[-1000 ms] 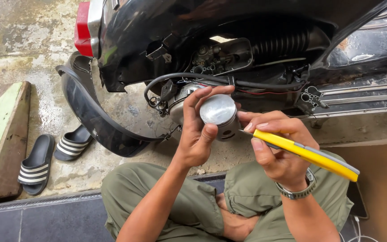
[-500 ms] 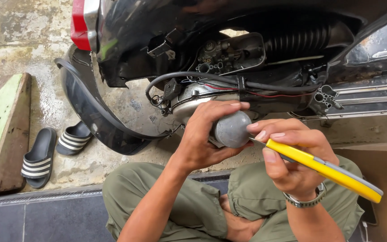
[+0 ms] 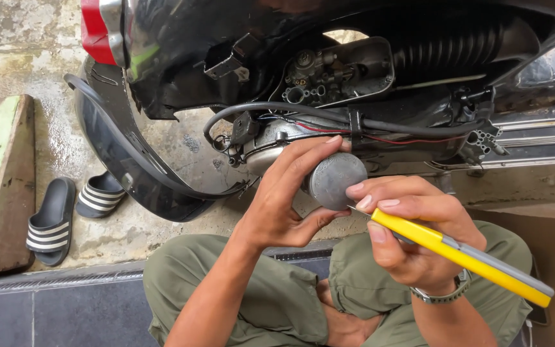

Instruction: Scraping carbon buildup off a motorcycle piston head using a utility knife

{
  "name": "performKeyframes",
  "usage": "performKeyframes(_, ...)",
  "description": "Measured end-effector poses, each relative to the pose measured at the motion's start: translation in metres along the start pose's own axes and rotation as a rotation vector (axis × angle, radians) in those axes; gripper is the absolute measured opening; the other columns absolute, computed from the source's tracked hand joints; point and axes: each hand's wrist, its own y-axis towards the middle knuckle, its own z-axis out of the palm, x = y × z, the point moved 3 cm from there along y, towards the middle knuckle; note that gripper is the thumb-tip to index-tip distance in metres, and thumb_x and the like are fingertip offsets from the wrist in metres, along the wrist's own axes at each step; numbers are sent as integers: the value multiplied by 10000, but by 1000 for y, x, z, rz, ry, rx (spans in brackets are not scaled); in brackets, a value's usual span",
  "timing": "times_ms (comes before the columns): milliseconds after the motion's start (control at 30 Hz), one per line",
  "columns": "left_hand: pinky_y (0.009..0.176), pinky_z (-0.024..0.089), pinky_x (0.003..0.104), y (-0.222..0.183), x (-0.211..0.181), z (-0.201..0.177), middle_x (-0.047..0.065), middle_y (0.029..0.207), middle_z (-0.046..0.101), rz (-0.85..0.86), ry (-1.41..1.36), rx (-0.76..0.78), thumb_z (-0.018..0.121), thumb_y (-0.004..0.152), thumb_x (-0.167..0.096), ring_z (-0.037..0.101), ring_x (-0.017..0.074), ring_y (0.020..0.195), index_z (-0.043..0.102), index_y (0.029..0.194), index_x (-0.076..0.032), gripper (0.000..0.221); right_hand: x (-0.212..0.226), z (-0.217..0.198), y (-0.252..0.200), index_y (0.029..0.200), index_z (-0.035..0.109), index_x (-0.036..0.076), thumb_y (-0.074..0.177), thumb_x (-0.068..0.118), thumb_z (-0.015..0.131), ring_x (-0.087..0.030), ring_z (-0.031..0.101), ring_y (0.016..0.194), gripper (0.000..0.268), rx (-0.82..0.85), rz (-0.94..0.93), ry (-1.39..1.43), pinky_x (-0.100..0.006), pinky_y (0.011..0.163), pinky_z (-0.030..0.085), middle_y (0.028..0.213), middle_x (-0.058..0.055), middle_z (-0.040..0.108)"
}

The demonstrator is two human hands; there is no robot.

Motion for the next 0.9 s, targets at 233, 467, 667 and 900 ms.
performKeyframes(233,1094,551,413,-5,3,4,168,1421,537,16,172,-4,862,804,-129,619,309,1254,372,1511,-53,864,-1,5,0,1122,523,71,852,-20,652,-267,771,985,313,-17,43,-17,-346,907,694,1029,-122,691)
performKeyframes(467,962,577,405,-1,3,5,131,1244,625,52,292,-91,946,721,-145,666,288,1067,539,1311,-32,726,8,12,7,1099,536,67,811,-46,682,-236,764,909,342,61,13,-54,-327,858,692,979,-123,716)
performKeyframes(667,1002,501,419,3,10,2,68,1147,681,36,239,-17,963,558,-221,665,246,1024,620,1225,-65,765,8,15,14,1053,556,44,796,-54,705,-241,771,876,313,97,-3,-146,-305,789,676,949,-135,725)
performKeyframes(900,1003,492,398,8,15,2,45,1128,715,44,215,0,965,560,-192,681,224,979,610,1228,-73,766,8,18,19,1036,575,18,815,-46,711,-239,766,870,267,92,-1,-208,-285,733,656,950,-144,723)
